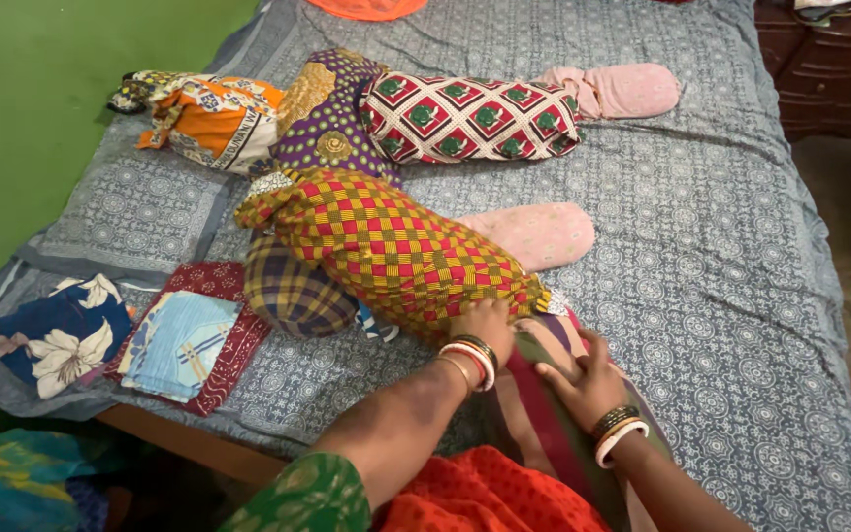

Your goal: The person arranges several colorful, patterned pillows on a bed. They pick up a pillow with a red and yellow checkered pattern, smooth it out, and place it among other pillows already on the bed.

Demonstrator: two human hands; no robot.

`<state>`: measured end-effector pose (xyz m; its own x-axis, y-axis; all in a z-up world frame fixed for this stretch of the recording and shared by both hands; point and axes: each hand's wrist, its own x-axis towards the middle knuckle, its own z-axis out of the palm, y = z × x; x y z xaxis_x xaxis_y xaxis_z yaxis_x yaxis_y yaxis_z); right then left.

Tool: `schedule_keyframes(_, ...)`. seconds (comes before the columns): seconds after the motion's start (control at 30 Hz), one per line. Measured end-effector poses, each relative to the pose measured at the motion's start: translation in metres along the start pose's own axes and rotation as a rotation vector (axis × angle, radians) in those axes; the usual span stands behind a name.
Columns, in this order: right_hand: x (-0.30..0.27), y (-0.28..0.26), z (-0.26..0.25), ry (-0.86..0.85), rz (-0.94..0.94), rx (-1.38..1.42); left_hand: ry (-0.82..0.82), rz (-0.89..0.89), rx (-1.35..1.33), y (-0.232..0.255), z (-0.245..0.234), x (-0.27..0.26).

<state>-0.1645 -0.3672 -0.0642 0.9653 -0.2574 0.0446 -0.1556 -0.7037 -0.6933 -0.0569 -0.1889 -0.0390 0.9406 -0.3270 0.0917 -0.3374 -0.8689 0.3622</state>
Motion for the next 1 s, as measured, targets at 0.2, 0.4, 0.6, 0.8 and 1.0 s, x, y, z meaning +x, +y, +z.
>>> schedule_keyframes(0.2,0.007,-0.001,-0.017,-0.07,0.071,0.02,-0.208,-0.006,-0.085,-0.012,-0.008,0.0)
schedule_keyframes(0.4,0.018,-0.012,-0.013,-0.087,0.083,-0.118,-0.33,0.516,-0.089,0.03,-0.015,-0.056)
schedule_keyframes(0.6,0.031,-0.002,-0.004,-0.024,-0.504,-0.316,-0.367,0.391,-0.278,0.025,-0.012,-0.066)
schedule_keyframes(0.8,0.048,0.03,-0.041,-0.097,-0.622,-0.493,-0.22,0.312,-0.276,0.017,-0.001,-0.074)
schedule_keyframes(1.0,0.017,0.059,-0.051,-0.2,-0.364,-0.663,-0.208,0.233,-0.04,-0.002,0.024,-0.066)
